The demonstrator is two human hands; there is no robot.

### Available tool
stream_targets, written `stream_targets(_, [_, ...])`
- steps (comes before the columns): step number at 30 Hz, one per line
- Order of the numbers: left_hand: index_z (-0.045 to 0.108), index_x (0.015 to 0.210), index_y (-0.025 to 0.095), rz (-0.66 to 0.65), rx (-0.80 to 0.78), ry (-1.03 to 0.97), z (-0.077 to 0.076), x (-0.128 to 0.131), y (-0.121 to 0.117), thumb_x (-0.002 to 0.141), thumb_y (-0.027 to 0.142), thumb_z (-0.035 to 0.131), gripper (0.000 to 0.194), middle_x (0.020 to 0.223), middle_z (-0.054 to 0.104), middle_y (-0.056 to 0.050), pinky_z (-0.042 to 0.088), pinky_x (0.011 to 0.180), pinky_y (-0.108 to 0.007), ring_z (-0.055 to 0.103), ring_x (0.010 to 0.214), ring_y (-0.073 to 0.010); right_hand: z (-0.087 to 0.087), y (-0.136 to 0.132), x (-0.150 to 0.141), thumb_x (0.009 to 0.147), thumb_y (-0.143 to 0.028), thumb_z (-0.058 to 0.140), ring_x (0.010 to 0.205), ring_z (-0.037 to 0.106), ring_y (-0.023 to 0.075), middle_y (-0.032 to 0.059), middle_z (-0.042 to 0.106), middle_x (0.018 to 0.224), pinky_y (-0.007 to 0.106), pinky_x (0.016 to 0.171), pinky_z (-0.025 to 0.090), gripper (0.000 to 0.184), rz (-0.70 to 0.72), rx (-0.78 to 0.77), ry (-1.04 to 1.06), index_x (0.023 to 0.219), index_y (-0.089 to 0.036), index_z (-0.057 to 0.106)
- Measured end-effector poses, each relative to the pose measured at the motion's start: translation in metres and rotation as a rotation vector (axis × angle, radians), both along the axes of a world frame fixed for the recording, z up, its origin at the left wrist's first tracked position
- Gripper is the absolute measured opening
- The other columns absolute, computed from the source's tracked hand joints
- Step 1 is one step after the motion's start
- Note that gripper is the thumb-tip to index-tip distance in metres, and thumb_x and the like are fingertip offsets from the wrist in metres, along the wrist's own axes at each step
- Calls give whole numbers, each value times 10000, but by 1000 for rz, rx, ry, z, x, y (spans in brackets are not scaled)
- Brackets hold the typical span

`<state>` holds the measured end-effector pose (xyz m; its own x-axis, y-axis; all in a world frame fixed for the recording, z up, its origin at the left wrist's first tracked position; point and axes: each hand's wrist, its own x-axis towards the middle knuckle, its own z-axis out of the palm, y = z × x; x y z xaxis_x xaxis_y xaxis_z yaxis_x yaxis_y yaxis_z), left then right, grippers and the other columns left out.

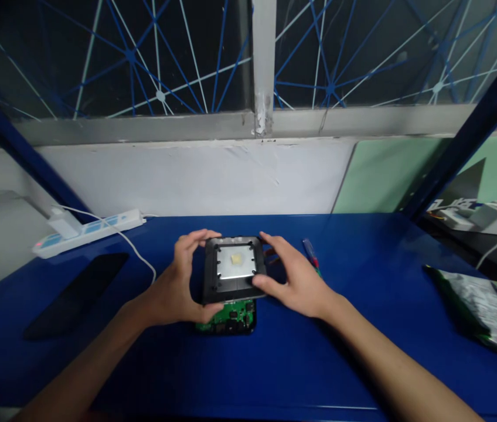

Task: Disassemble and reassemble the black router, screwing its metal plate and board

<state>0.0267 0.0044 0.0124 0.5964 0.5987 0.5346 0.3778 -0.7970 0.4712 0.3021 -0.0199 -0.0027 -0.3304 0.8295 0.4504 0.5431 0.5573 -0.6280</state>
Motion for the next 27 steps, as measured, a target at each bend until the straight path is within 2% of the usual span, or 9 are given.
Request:
stream_targets(3, [98, 1487, 295, 8, -28, -46, -1, -11, 1, 608, 357, 855, 1162, 1453, 339, -175, 351, 1125, -668, 393, 1345, -441, -3, -5, -9, 752, -582, 783, 1444, 399, 416, 173, 277, 1639, 595, 1133, 442, 1139, 106, 72, -87, 1619, -276, 110])
stream_targets(6, [83, 1476, 316, -15, -9, -48, -3, -13, -2, 610, 355, 860, 1164, 1457, 337, -169, 350, 1118, -665, 397, 1342, -436, -3, -6, -14, 663, -581, 851, 1503, 269, 451, 176, 158, 1681, 618, 1187, 363, 1343, 152, 77, -182, 1624, -276, -36])
stream_targets(10, [105, 1452, 315, -42, 31, 12, -7, -11, -4, 608, 360, 864, 1135, 1451, 350, -174, 280, 1121, -712, 399, 1333, -448, -3, -5, -12, 717, -532, 826, 1509, 264, 440, 175, 194, 1672, 635, 1192, 347, 1293, 155, 51, -237, 1618, -292, -69])
stream_targets(16, [166, 1418, 333, -74, 47, -28, -9, -11, -4, 589, 323, 876, 1092, 1443, 355, -149, 393, 1061, -652, 403, 1321, -424, 0, -5, -10, 724, -477, 818, 1480, 324, 446, 179, 271, 1643, 641, 1163, 389, 1261, 162, 50, -254, 1624, -280, -43])
stream_targets(21, [144, 1453, 355, -69, 40, 10, -11, -14, -2, 600, 312, 903, 1143, 1467, 356, -141, 392, 1052, -687, 387, 1332, -447, -1, -5, -10, 707, -476, 822, 1419, 420, 443, 180, 368, 1591, 647, 1134, 422, 1272, 124, 104, -220, 1624, -285, -38])
stream_targets(27, [83, 1503, 307, -39, 77, 31, -19, -10, -2, 654, 299, 883, 1167, 1530, 275, -179, 388, 1096, -648, 337, 1375, -438, -4, -5, -13, 696, -498, 838, 1392, 451, 440, 176, 404, 1561, 640, 1124, 430, 1284, 79, 156, -193, 1619, -306, -33])
